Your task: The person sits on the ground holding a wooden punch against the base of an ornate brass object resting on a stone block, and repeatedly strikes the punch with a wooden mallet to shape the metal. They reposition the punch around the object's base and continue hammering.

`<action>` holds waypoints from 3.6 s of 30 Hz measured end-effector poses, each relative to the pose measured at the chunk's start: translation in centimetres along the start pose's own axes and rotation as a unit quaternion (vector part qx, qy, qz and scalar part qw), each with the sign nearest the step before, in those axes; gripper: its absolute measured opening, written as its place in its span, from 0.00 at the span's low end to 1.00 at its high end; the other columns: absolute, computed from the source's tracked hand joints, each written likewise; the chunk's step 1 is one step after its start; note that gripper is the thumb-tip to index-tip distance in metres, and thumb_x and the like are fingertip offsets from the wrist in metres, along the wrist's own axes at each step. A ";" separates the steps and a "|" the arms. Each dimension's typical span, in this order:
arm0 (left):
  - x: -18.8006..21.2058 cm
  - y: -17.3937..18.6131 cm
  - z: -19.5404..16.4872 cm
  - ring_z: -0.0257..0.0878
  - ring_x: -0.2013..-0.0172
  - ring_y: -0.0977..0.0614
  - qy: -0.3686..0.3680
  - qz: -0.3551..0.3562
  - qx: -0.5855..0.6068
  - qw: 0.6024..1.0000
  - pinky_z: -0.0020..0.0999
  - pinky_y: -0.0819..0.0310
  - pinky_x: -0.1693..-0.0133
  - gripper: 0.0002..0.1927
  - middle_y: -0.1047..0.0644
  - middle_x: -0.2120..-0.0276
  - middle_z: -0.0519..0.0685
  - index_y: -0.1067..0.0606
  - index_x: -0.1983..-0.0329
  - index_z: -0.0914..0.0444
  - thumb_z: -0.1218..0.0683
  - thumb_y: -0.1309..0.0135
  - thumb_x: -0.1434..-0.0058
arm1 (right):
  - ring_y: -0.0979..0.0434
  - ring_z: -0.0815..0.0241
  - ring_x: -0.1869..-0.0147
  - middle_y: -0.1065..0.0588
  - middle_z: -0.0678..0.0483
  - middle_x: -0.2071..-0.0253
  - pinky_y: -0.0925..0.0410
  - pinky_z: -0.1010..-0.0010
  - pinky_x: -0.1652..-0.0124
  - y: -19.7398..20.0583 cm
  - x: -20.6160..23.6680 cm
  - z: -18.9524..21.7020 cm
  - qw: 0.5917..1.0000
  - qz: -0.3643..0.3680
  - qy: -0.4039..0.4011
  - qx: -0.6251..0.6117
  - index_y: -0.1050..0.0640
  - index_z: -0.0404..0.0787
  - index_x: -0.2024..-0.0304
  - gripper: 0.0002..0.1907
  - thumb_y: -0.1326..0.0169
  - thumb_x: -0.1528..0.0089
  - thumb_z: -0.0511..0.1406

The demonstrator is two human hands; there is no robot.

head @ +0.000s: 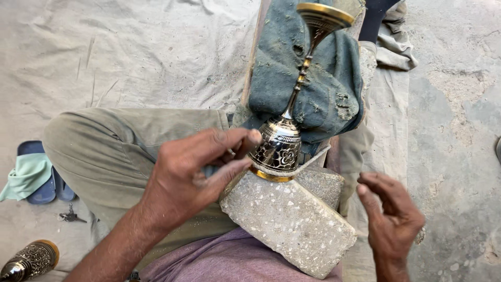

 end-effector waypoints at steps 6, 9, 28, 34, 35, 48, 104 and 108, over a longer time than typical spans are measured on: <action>-0.1 -1.9 -3.3 0.38 0.63 0.15 -0.094 0.033 -0.101 0.990 0.33 0.19 0.62 0.19 0.16 0.56 0.46 0.22 0.45 0.62 0.61 0.36 0.41 | 0.17 0.53 0.40 0.21 0.44 0.47 0.22 0.63 0.43 -4.1 -12.7 9.1 0.958 0.041 0.274 0.072 0.21 0.35 0.46 0.08 0.41 0.27 0.29; -0.1 -2.9 -4.3 0.41 0.64 0.17 -0.109 0.060 -0.160 0.979 0.34 0.20 0.65 0.21 0.17 0.55 0.48 0.21 0.45 0.64 0.60 0.39 0.44 | 0.23 0.53 0.35 0.26 0.43 0.41 0.23 0.64 0.37 -7.6 -18.1 11.9 0.943 0.065 0.326 0.010 0.26 0.33 0.40 0.13 0.42 0.26 0.31; -0.2 -5.1 -6.1 0.42 0.60 0.18 -0.210 0.077 -0.281 0.933 0.34 0.19 0.62 0.24 0.20 0.53 0.51 0.22 0.40 0.63 0.54 0.44 0.40 | 0.17 0.58 0.41 0.20 0.51 0.46 0.22 0.65 0.41 -11.4 -20.4 15.9 0.912 0.149 0.378 0.053 0.22 0.39 0.42 0.11 0.39 0.25 0.35; -1.3 -2.9 -4.8 0.38 0.61 0.15 -0.112 -0.044 -0.061 0.991 0.30 0.17 0.58 0.16 0.18 0.59 0.47 0.24 0.49 0.61 0.60 0.36 0.39 | 0.27 0.48 0.26 0.28 0.43 0.33 0.31 0.58 0.31 -3.6 -10.6 6.9 0.994 0.035 0.107 0.007 0.30 0.36 0.34 0.23 0.53 0.31 0.22; -1.8 -2.5 -3.7 0.36 0.62 0.14 -0.038 -0.049 -0.014 0.998 0.28 0.15 0.59 0.19 0.18 0.60 0.47 0.23 0.46 0.62 0.59 0.35 0.41 | 0.27 0.46 0.28 0.27 0.41 0.35 0.33 0.56 0.33 -2.6 -8.2 4.1 0.997 0.065 0.008 0.045 0.29 0.34 0.35 0.26 0.52 0.37 0.20; -5.1 -3.9 -1.5 0.30 0.60 0.14 0.044 0.038 0.105 0.993 0.25 0.12 0.59 0.22 0.16 0.60 0.46 0.22 0.44 0.61 0.57 0.31 0.41 | 0.23 0.39 0.43 0.33 0.29 0.33 0.23 0.56 0.55 0.0 5.3 -6.5 0.922 0.033 -0.232 -0.308 0.48 0.35 0.18 0.51 0.43 0.42 0.20; -5.8 -5.1 -2.7 0.40 0.68 0.18 -0.060 0.047 -0.047 0.996 0.37 0.22 0.68 0.24 0.22 0.68 0.48 0.25 0.40 0.60 0.54 0.34 0.39 | 0.22 0.64 0.63 0.24 0.50 0.63 0.26 0.70 0.63 1.2 -11.3 11.8 0.946 0.152 0.010 0.285 0.27 0.34 0.45 0.24 0.38 0.43 0.25; -5.8 -5.2 -2.6 0.38 0.69 0.17 -0.051 0.059 -0.034 0.996 0.35 0.21 0.69 0.23 0.21 0.67 0.47 0.25 0.41 0.60 0.54 0.34 0.40 | 0.20 0.60 0.61 0.23 0.47 0.63 0.26 0.69 0.59 1.1 -11.0 12.6 0.923 0.160 0.091 0.337 0.26 0.32 0.51 0.21 0.36 0.46 0.23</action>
Point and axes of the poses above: each hand's wrist, its own x-axis away from the middle knuckle, its own y-axis out of the back of the hand, z = x × y, the point moved 4 cm from there along -x, towards the middle knuckle
